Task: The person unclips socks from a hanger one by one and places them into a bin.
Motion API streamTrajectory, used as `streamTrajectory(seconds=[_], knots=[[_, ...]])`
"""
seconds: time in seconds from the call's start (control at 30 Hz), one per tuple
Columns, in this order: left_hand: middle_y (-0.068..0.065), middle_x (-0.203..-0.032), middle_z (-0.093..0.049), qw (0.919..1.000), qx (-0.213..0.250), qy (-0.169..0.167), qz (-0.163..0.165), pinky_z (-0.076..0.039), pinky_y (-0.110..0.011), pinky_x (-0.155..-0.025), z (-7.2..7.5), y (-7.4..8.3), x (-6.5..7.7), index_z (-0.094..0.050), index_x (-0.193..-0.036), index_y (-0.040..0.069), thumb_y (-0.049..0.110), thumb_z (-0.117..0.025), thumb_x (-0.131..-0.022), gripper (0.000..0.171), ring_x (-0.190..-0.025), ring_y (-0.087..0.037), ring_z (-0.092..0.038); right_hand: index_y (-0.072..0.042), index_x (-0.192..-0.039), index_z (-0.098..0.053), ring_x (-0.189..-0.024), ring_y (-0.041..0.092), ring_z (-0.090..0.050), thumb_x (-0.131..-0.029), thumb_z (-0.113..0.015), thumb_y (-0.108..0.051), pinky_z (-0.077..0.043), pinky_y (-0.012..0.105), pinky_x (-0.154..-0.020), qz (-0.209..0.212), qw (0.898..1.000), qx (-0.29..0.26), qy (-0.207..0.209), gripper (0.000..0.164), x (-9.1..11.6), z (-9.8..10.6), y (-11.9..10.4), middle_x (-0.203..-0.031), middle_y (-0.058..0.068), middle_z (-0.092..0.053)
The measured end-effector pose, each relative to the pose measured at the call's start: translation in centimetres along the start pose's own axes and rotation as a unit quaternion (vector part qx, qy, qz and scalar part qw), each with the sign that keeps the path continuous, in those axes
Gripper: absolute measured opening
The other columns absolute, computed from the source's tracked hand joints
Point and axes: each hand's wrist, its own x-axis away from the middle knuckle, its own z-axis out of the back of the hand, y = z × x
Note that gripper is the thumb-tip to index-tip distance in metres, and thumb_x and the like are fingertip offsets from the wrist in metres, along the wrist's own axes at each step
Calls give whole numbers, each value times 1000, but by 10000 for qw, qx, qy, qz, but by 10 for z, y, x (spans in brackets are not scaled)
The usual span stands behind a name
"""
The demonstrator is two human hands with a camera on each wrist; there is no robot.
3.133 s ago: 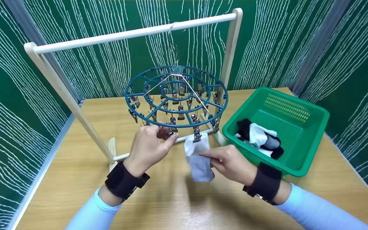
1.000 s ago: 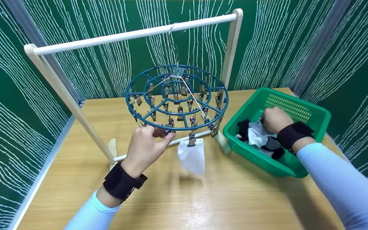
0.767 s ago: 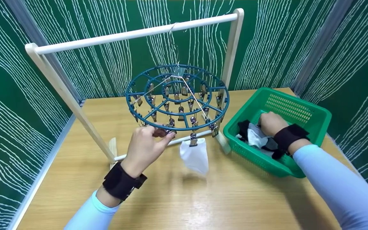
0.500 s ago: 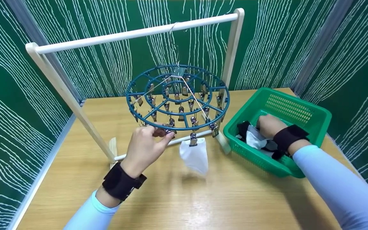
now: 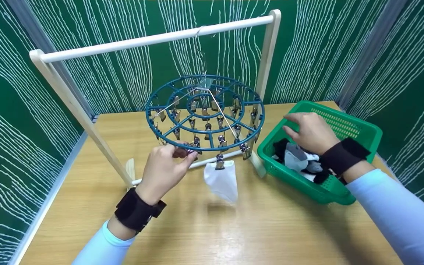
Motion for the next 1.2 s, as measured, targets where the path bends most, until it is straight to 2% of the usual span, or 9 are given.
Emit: streamTrajectory(seconds=[0.1,0.23,0.4,0.53,0.63,0.8,0.93,1.07,1.2], knots=[[-11,-91,-82,9999,-30,-56,94,-65,-46,-83,2,-1,-1,-81,-101,1,18,-84,-97,18,-84,-26,-78,6,-134,-71,-116,47,-73,-102,-77,-12,-59,64,-99,415,9973,-18,600,38,2,4,-18,-129,29,-75],[-11,-91,-82,9996,-37,-122,235,-65,-47,-83,5,-3,-3,-81,-100,1,19,-84,-97,19,-84,-26,-78,5,-136,-70,-121,45,-72,-95,-86,-14,-61,60,-101,1294,9846,64,1170,47,2,7,-38,-134,27,-74],[-12,-91,-82,9993,-63,-139,338,-64,-47,-84,7,-6,-5,-81,-101,0,20,-84,-97,20,-84,-26,-78,2,-136,-71,-131,42,-69,-93,-89,-17,-59,57,-106,2363,9618,208,1366,50,1,10,-57,-139,24,-72],[-11,-90,-82,9995,-35,-101,301,-65,-46,-82,8,-8,-5,-81,-102,0,17,-84,-97,18,-82,-25,-77,2,-135,-73,-133,43,-68,-91,-88,-11,-57,58,-108,2908,9470,178,1354,48,-1,8,-66,-137,25,-73],[-10,-87,-81,9996,-87,-58,250,-65,-45,-80,9,-8,-4,-81,-98,1,17,-84,-96,16,-80,-24,-77,2,-133,-74,-131,43,-69,-91,-87,-6,-58,58,-108,3072,9425,159,1307,44,-3,6,-70,-135,24,-74],[-8,-83,-80,9995,-286,71,149,-65,-44,-76,11,-8,0,-80,-91,3,19,-85,-96,18,-77,-24,-76,3,-129,-76,-127,42,-72,-94,-82,-3,-59,57,-106,3085,9427,105,1270,35,-3,4,-72,-129,24,-77],[-9,-83,-79,9989,-402,243,43,-64,-44,-76,13,-8,3,-79,-92,2,21,-87,-94,20,-77,-26,-76,3,-124,-78,-122,41,-74,-96,-81,-3,-61,56,-103,3108,9416,58,1293,29,-2,2,-75,-125,24,-78],[-11,-84,-79,9973,-442,545,-199,-66,-45,-76,14,-8,8,-77,-92,2,21,-88,-93,22,-77,-26,-77,2,-121,-80,-117,40,-76,-97,-81,-5,-63,54,-100,3139,9401,71,1331,25,-1,1,-79,-121,23,-80],[-10,-79,-75,9922,-401,1008,-617,-65,-41,-71,14,-8,14,-74,-92,1,18,-91,-90,24,-72,-22,-73,1,-118,-81,-113,39,-78,-96,-82,-6,-64,54,-98,3154,9386,116,1391,23,0,1,-83,-116,21,-81]])
